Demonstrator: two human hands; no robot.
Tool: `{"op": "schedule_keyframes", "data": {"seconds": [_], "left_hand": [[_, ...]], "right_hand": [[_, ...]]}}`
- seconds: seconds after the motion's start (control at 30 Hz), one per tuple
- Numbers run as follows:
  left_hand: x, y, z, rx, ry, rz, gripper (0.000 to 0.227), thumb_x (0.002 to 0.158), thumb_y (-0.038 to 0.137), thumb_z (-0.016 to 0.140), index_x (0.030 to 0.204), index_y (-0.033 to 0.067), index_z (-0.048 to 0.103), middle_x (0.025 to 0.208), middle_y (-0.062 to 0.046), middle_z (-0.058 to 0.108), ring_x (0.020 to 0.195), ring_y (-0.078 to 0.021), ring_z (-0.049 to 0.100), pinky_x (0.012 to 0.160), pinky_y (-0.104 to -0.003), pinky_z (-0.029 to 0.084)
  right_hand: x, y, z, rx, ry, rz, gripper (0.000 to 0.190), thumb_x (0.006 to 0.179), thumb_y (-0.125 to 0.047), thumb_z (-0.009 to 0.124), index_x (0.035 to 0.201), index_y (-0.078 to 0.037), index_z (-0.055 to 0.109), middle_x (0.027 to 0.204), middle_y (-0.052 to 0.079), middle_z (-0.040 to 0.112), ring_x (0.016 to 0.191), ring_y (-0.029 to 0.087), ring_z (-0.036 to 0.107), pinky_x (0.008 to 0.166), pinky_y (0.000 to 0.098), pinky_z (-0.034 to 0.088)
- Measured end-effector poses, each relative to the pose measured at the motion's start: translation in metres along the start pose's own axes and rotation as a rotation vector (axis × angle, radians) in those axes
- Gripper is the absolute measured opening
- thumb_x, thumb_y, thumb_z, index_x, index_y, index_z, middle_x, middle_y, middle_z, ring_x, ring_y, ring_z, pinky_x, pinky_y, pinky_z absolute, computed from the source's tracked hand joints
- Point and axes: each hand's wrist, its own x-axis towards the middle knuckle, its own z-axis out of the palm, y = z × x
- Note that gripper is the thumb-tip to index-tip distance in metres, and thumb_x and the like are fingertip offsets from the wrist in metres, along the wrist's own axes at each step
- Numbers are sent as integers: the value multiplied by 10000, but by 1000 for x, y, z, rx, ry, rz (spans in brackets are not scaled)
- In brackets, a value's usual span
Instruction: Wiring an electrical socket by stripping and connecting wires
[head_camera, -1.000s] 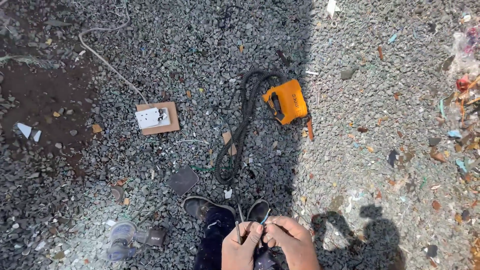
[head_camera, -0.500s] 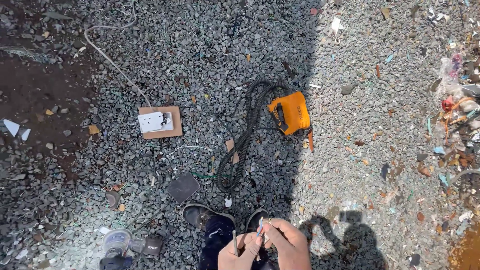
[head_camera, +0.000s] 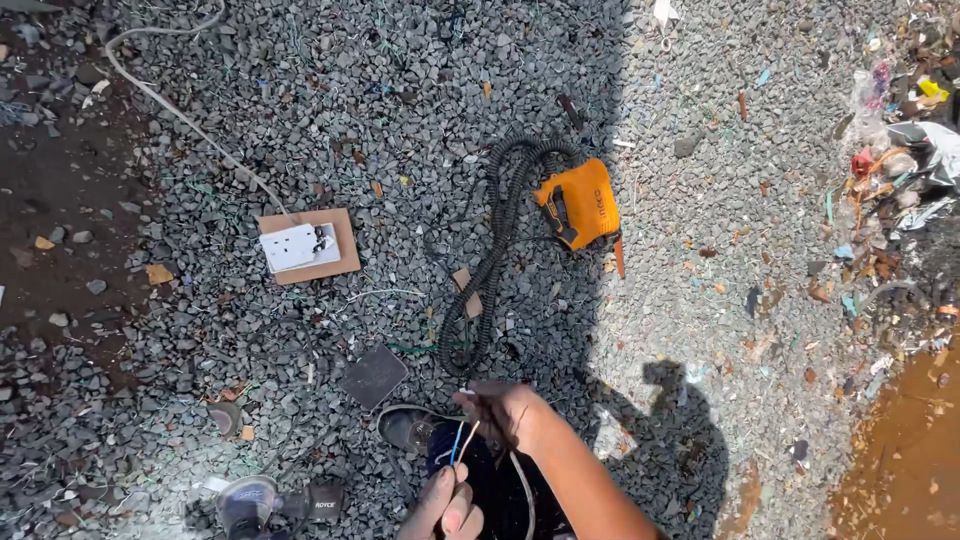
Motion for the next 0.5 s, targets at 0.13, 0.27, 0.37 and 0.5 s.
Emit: {"op": "schedule_keyframes", "data": {"seconds": [0.13,0.27,0.37,0.5], "left_hand": [[-14,120,-78,119,-391,-1,393,1102,227,427,1434,21,467,967,-170,733,606,-221,643,562,-391,614],[-9,162,35,473,404,271,315,1104,372,434,1278,159,586,861,-10,600,507,-155,461,447,-345,400],[33,141,151,482,784,304,243,1119,295,418,1182,89,530,1085,-158,597,823,-287,537,721,-424,438],[76,151,201,283,772,265,239,1153,179,269,1067,90,473,1187,-287,751,907,-273,752,762,-365,642]], "right_hand": [[-78,-58,68,234,211,-332,152,1131,-138,466,1076,-40,568,819,85,654,530,111,478,408,236,363],[-106,-55,77,-170,-220,-597,286,1035,-140,603,1288,-22,665,678,-34,499,453,42,376,356,168,259],[-105,-20,70,-662,-530,-457,292,1005,-141,673,1265,-11,695,674,-15,574,548,59,460,484,201,388],[-99,-9,67,-1369,-448,-413,199,986,-246,708,1144,-140,765,820,-19,685,703,82,596,669,255,464]]}}
